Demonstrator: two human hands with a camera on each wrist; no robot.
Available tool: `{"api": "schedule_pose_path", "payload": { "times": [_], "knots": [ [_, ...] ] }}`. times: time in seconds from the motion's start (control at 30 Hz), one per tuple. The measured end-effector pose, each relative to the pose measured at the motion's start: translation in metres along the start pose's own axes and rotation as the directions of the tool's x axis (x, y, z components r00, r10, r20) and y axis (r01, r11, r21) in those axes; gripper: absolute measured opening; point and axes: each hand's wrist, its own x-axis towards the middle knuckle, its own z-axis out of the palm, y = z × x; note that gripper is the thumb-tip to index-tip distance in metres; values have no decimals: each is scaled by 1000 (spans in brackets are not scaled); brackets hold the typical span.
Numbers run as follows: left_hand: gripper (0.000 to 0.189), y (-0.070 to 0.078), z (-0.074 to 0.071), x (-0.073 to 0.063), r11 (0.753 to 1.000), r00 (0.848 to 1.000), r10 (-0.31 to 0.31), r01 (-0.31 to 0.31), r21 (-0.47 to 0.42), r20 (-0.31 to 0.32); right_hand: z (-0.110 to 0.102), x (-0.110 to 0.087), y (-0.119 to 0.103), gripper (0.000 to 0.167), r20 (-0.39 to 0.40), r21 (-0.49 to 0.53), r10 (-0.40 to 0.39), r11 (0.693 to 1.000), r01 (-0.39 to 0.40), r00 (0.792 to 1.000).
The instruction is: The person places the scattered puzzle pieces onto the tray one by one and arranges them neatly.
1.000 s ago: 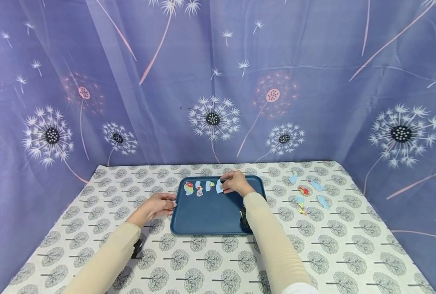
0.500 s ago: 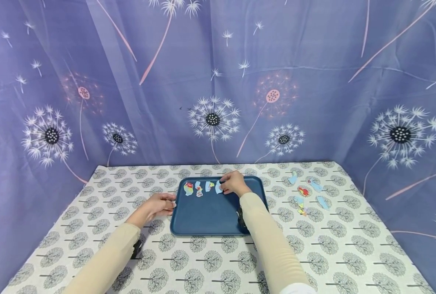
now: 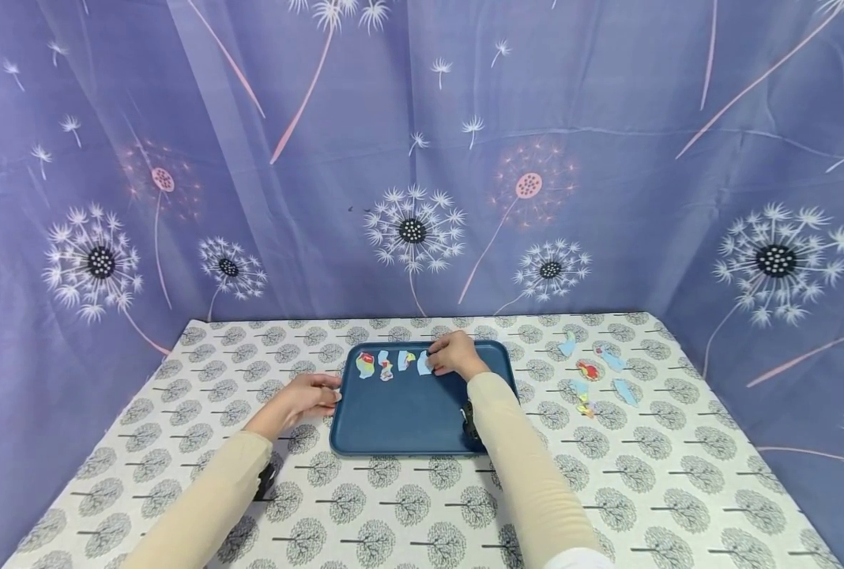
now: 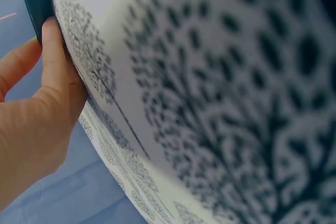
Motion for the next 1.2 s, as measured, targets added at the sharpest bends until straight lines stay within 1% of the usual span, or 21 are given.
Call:
{"api": "schedule_pose_path", "payload": {
  "times": [0.13, 0.27, 0.4, 0.6, 0.8, 0.93, 1.1, 1.2],
  "knots": [
    [42, -1, 1, 1, 1000, 1000, -5, 5, -5, -3, -7, 0, 5, 29, 59, 51, -39, 998, 36, 997],
    [41, -3, 1, 2, 1000, 1000, -9, 9, -7, 0, -17, -1, 7, 33, 102, 100, -105, 990, 95, 989],
    [41, -3, 1, 3, 1000, 1000, -5, 5, 6, 1, -27, -1, 6, 35, 100, 96, -166, 983, 157, 981],
    [41, -4, 1, 3, 1000, 1000, -3, 3, 20, -1, -45, -7, 4, 38, 48, 130, -205, 972, 197, 978],
    [42, -3, 0, 3, 1000, 1000, -2, 2, 6, 2, -73, -16, 8, 41, 1, 53, -176, 983, 176, 984],
    [42, -2, -2, 4, 1000, 1000, -2, 2, 0, 0, -94, -24, 14, 43, -14, 26, -161, 987, 161, 987],
    [43, -2, -3, 4, 1000, 1000, -7, 7, -9, 6, -122, -42, 27, 50, -20, -75, -142, 987, 140, 990],
    [43, -2, -2, 4, 1000, 1000, -6, 6, -12, 14, -139, -54, 37, 56, -19, -108, -118, 988, 115, 993]
  ]
}}
